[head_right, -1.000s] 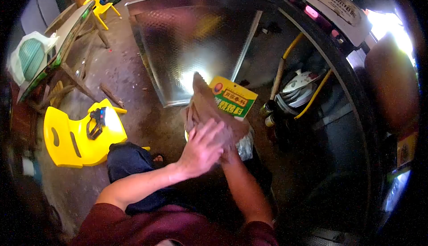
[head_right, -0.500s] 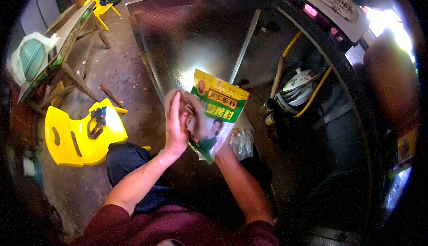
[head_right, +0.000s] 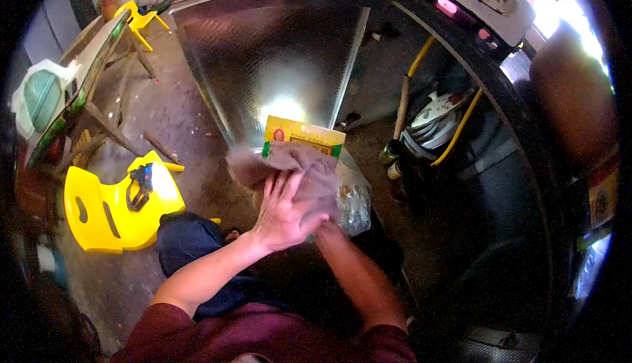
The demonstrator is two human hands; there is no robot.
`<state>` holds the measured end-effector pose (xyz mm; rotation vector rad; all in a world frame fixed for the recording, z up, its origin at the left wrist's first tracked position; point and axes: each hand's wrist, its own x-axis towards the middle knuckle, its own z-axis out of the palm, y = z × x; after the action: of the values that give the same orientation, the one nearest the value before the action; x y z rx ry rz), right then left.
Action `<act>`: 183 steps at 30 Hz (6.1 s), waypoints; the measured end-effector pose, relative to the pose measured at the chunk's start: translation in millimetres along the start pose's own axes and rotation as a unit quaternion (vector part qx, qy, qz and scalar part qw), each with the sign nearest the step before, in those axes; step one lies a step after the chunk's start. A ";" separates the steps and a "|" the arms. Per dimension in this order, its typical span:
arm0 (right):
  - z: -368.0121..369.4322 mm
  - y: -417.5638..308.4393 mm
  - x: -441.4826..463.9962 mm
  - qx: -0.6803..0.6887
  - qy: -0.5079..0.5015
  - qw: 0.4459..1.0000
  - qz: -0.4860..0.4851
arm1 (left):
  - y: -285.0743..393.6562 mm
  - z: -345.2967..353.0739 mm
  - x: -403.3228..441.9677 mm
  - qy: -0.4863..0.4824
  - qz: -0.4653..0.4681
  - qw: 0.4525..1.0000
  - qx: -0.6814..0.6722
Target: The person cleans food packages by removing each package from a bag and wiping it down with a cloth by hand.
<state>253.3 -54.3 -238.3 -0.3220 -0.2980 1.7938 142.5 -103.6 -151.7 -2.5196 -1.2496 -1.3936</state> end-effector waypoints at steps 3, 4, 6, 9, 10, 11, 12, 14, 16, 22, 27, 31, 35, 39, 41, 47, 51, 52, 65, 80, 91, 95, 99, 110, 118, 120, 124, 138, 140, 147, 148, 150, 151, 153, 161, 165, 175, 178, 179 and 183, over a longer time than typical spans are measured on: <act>34.3 21.6 -19.6 -0.134 0.132 0.980 -0.070 | -19.4 8.1 9.9 0.012 -0.073 0.994 0.076; 16.8 14.3 -22.7 -0.136 0.072 0.988 0.005 | -29.8 11.8 13.4 0.031 -0.115 0.981 0.153; -1.6 8.0 -26.9 -0.133 0.014 0.987 0.088 | -50.6 9.2 19.7 0.039 -0.283 0.957 -0.046; 9.7 6.7 -30.9 -0.095 0.031 0.987 0.122 | -80.3 6.8 11.3 0.117 -0.371 0.909 -0.148; 27.1 1.0 -32.9 -0.083 0.043 0.987 0.130 | -95.8 8.9 0.7 0.141 -0.426 0.863 -0.233; 45.5 -6.3 -35.2 -0.070 0.056 0.986 0.137 | -100.8 5.5 -6.2 0.175 -0.454 0.806 -0.336; 62.6 -13.3 -37.7 -0.059 0.069 0.985 0.144 | -99.3 3.5 -11.6 0.206 -0.476 0.736 -0.434; 45.4 -19.4 -33.2 -0.077 -0.026 0.988 0.132 | -88.3 5.9 -20.1 0.149 -0.453 0.766 -0.432; 1.3 -21.7 -24.1 -0.080 -0.160 0.979 0.102 | -55.9 -13.0 -8.7 -0.009 -0.415 0.784 -0.462; 27.5 -43.1 -31.0 -0.143 0.084 0.986 0.030 | -58.7 -6.4 -2.6 0.064 -0.406 0.804 -0.429; 22.5 -74.8 -57.3 -0.517 -0.019 0.855 -0.026 | -49.7 7.2 -0.5 0.042 -0.360 0.818 -0.446; -10.8 -117.2 -69.1 -0.542 0.130 0.827 -0.076 | -36.4 27.4 1.2 0.014 -0.399 0.836 -0.377; -90.7 -180.2 -94.6 -0.486 0.237 0.805 -0.246 | -28.4 41.3 1.8 0.056 -0.398 0.832 -0.383; -155.4 -199.1 -133.0 -0.451 0.363 0.770 -0.270 | -21.0 40.6 -2.9 -0.030 -0.440 0.793 -0.420; -215.6 -201.6 -151.9 -0.460 0.418 0.743 -0.247 | -11.6 34.8 -0.5 -0.060 -0.459 0.738 -0.491; -293.1 -202.7 -171.8 -0.430 0.556 0.667 -0.248 | -37.6 39.4 -21.6 -0.020 -0.505 0.734 -0.454; -300.3 -209.9 -175.5 -0.365 0.635 0.664 -0.151 | -56.1 26.9 -31.2 0.040 -0.522 0.700 -0.486; -293.8 -207.2 -174.3 -0.350 0.629 0.674 -0.164 | -57.6 21.8 -32.3 0.062 -0.526 0.679 -0.508; -135.7 -43.3 -41.4 -0.536 0.285 0.792 0.069 | -90.5 -10.9 -75.4 -0.153 -0.609 0.672 -0.393; -0.2 -70.4 9.1 -0.620 0.112 0.774 0.061 | -88.3 55.1 -61.5 -0.142 -0.470 0.860 -0.141; -144.8 -94.9 -47.0 -0.594 0.317 0.740 0.003 | -109.1 20.8 -24.7 -0.120 -0.456 0.836 -0.281; -56.7 -135.6 -23.4 -0.518 0.239 0.816 -0.087 | -110.4 10.6 -17.5 -0.020 -0.471 0.747 -0.469; -24.6 -173.1 -17.9 -0.530 0.166 0.831 -0.044 | -136.7 19.3 -35.4 0.117 -0.559 0.647 -0.505; 6.6 -170.9 -16.5 -0.363 0.202 0.910 0.000 | -49.1 -16.8 -32.6 -0.001 -0.216 0.973 -0.077; 76.4 -97.5 -20.9 -0.299 0.097 0.939 0.141 | -37.9 17.8 -27.5 -0.152 -0.363 0.906 -0.156; 63.9 -123.4 -20.4 -0.412 0.153 0.897 0.036 | -58.6 16.2 -24.2 -0.097 -0.404 0.829 -0.375; 23.5 -157.3 -13.7 -0.509 0.077 0.857 -0.010 | -75.2 6.1 -26.8 -0.057 -0.485 0.595 -0.638; 14.4 -85.4 -5.4 -0.425 0.106 0.890 0.126 | -81.5 -19.3 -7.1 0.036 -0.592 0.483 -0.644; 18.0 -100.9 -3.9 -0.324 0.134 0.931 0.105 | -89.6 -27.3 -11.2 0.133 -0.482 0.447 -0.742; -8.3 -56.1 3.4 -0.245 0.098 0.962 0.073 | -20.9 28.6 -21.9 0.020 -0.161 0.959 -0.232; -7.5 -48.3 0.4 -0.248 0.093 0.962 0.072 | -11.4 40.2 -34.4 0.010 -0.052 0.998 -0.033; 3.1 -46.8 -5.9 -0.232 0.118 0.961 0.093 | 6.5 39.0 -45.2 0.007 -0.021 0.999 -0.044; 4.5 -51.4 -5.6 -0.226 0.131 0.961 0.094 | 5.5 40.0 -47.2 0.016 -0.007 0.998 -0.054; -0.8 -57.6 1.8 -0.175 0.153 0.972 0.038 | -2.6 47.8 -54.2 -0.007 -0.077 0.993 -0.090; 17.1 -77.4 0.5 -0.379 0.198 0.901 -0.076 | -45.5 29.4 -42.3 0.030 -0.372 0.890 -0.260; 13.0 -51.4 -8.4 -0.575 0.023 0.817 -0.026 | -53.4 20.0 -27.1 -0.073 -0.380 0.882 -0.270; 15.4 -40.7 -27.9 -0.680 -0.103 0.712 0.143 | -63.1 25.3 -34.2 -0.165 -0.348 0.818 -0.426; 26.4 -78.8 -19.1 -0.590 -0.123 0.790 0.111 | -67.8 26.0 -30.9 -0.049 -0.446 0.701 -0.554; 30.7 -85.6 -17.9 -0.615 -0.114 0.779 0.040 | -70.7 16.3 -26.0 -0.090 -0.468 0.700 -0.533; 52.9 -79.0 -24.5 -0.644 -0.124 0.748 -0.105 | -53.1 18.6 -22.4 -0.169 -0.439 0.784 -0.406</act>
<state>310.4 -60.8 -158.7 -0.9564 -1.7092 1.1256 115.2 -75.1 -197.6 -2.8780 -2.6281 -2.0340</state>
